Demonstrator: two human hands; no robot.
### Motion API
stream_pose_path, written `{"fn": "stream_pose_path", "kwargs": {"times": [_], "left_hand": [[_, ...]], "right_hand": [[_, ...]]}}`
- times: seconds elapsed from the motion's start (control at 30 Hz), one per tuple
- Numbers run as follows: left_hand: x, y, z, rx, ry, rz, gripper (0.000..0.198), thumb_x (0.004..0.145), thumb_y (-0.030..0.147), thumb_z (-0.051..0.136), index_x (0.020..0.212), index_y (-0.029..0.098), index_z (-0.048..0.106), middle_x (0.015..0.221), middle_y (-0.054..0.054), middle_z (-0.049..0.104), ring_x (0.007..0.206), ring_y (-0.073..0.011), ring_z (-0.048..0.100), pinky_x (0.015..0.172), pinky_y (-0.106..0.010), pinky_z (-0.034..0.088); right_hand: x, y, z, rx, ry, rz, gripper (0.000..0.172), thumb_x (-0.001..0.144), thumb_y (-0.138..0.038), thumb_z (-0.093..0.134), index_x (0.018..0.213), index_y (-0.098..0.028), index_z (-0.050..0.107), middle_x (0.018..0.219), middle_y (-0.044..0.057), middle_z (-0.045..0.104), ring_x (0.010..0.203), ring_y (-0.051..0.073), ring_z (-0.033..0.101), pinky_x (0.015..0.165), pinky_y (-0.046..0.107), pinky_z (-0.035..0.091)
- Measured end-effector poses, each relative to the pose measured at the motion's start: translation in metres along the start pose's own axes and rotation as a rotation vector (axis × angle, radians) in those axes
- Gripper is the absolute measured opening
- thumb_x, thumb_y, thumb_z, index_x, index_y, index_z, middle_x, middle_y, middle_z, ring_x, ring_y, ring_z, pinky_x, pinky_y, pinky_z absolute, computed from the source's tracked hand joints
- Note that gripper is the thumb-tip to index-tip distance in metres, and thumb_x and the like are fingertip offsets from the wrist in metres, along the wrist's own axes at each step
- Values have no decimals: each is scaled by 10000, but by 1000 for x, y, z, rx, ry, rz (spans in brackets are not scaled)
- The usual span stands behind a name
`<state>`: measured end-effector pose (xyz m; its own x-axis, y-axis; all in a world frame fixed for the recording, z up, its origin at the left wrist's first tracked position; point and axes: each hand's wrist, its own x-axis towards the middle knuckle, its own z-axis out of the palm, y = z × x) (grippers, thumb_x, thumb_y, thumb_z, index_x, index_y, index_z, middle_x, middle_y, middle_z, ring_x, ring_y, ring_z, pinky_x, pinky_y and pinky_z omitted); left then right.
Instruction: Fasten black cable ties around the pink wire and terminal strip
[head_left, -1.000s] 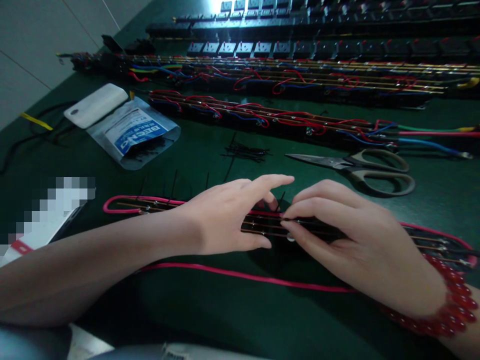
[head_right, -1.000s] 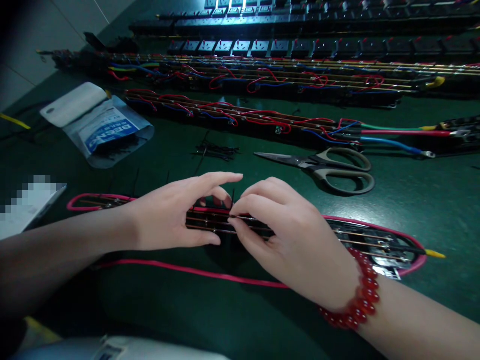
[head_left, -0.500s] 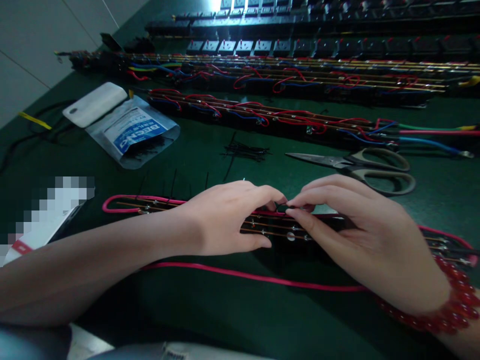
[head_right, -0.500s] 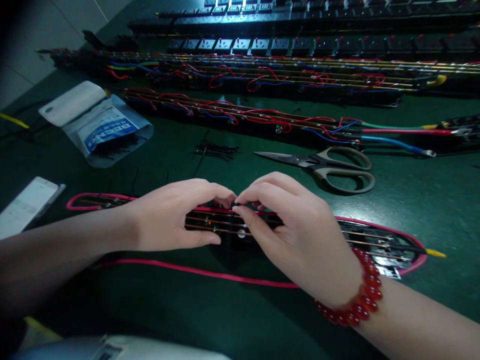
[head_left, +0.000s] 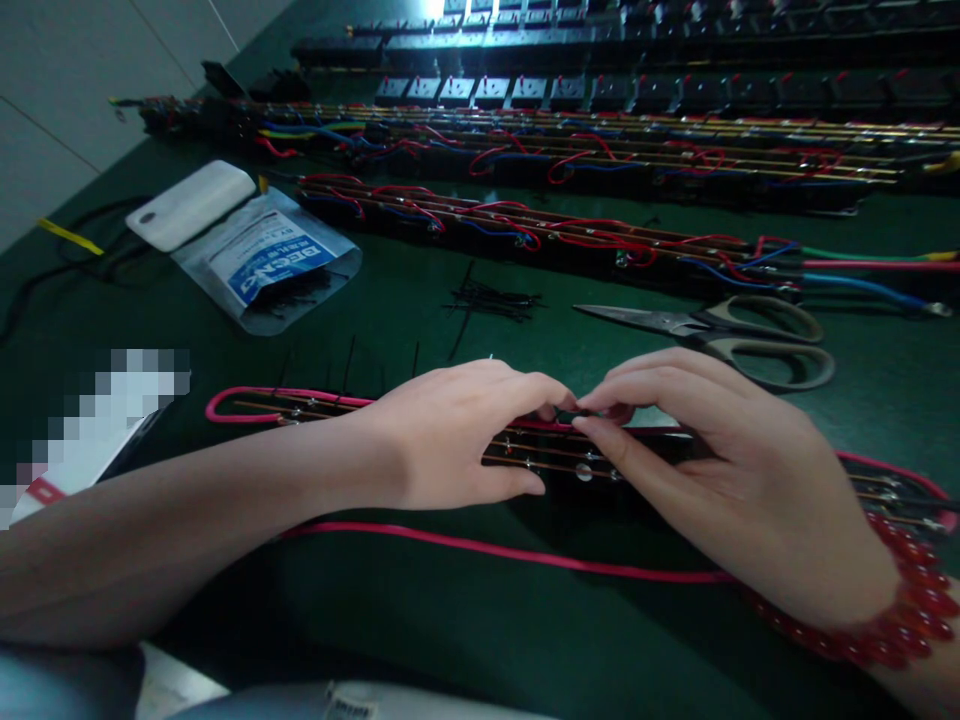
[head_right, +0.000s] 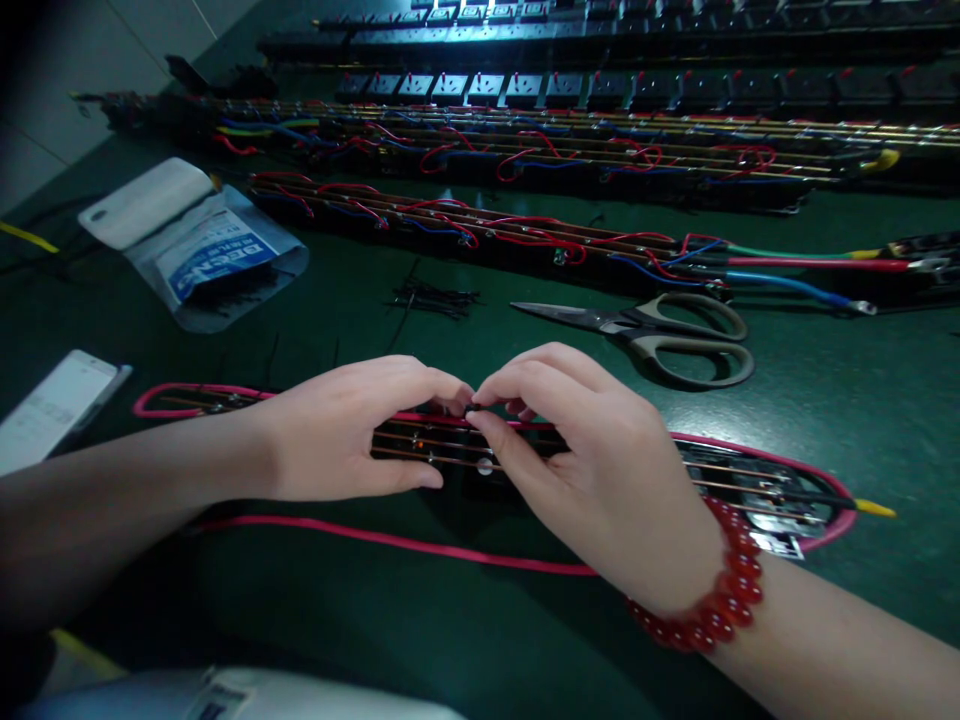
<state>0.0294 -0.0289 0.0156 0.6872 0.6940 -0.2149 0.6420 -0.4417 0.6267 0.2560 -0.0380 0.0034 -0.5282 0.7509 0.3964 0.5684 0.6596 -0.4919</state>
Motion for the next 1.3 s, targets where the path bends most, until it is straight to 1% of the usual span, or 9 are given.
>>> {"fn": "stream_pose_path", "kwargs": {"times": [0.17, 0.3, 0.47, 0.57, 0.73, 0.83, 0.93, 1.0, 1.3], "left_hand": [[0, 0, 0, 1, -2, 8, 524, 861, 283, 727, 1347, 245, 538, 1271, -43, 657, 1196, -213, 590, 995, -361, 484], [0, -1, 0, -14, 1, 8, 576, 857, 278, 728, 1390, 241, 510, 1282, -50, 652, 1210, -220, 588, 1011, -380, 488], [-2, 0, 1, -74, 32, 12, 697, 860, 255, 715, 1480, 302, 398, 1374, -41, 611, 1240, -198, 595, 1036, -363, 490], [-3, -1, 1, -62, 27, 9, 788, 859, 263, 713, 1533, 338, 312, 1435, -40, 570, 1278, -206, 584, 1018, -345, 501], [-4, -3, 2, -25, 38, 38, 832, 889, 312, 678, 1574, 357, 208, 1489, -46, 515, 1315, -215, 562, 999, -335, 507], [-4, -4, 3, -51, 36, 36, 791, 884, 288, 681, 1543, 363, 249, 1438, -33, 551, 1294, -205, 574, 1002, -347, 506], [-4, -2, 3, -94, 39, 21, 656, 861, 252, 706, 1434, 305, 390, 1359, -34, 596, 1260, -195, 584, 1032, -356, 491], [-4, -1, 3, -80, 37, 18, 571, 862, 249, 707, 1369, 278, 447, 1331, -38, 604, 1239, -197, 585, 1030, -361, 488], [-4, -2, 1, 7, 11, 32, 526, 899, 308, 688, 1372, 277, 462, 1270, -34, 618, 1185, -206, 583, 956, -344, 486]], "right_hand": [[2, -2, -1, -14, -3, -23, 24, 907, -194, 664, 920, -195, 644, 868, 29, 688, 770, 126, 657, 661, 242, 574], [2, -1, -1, -17, -1, -33, 43, 900, -174, 671, 931, -188, 647, 888, 31, 685, 797, 115, 656, 693, 224, 576], [-1, 1, 1, -49, 2, -38, 81, 904, -163, 656, 980, -189, 668, 952, 48, 691, 824, 116, 671, 707, 220, 587], [-1, 1, 1, -74, -13, -11, 79, 905, -160, 635, 965, -193, 675, 977, 59, 704, 822, 135, 685, 699, 247, 597], [3, 0, 0, -47, -88, 39, 81, 910, -166, 621, 928, -195, 694, 956, 48, 718, 790, 132, 684, 683, 251, 583], [3, 0, 1, -14, -95, 30, 95, 920, -167, 612, 936, -198, 701, 953, 46, 720, 787, 125, 684, 678, 243, 575], [2, 1, 1, 24, -60, 2, 91, 926, -172, 603, 942, -208, 686, 937, 41, 707, 781, 132, 680, 662, 254, 576], [0, 1, 1, 28, -32, -8, 83, 925, -167, 602, 928, -220, 666, 913, 36, 696, 774, 138, 675, 660, 265, 578], [1, 1, 1, -16, -30, -29, 92, 918, -144, 602, 931, -215, 660, 927, 37, 666, 784, 129, 652, 669, 249, 555]]}}
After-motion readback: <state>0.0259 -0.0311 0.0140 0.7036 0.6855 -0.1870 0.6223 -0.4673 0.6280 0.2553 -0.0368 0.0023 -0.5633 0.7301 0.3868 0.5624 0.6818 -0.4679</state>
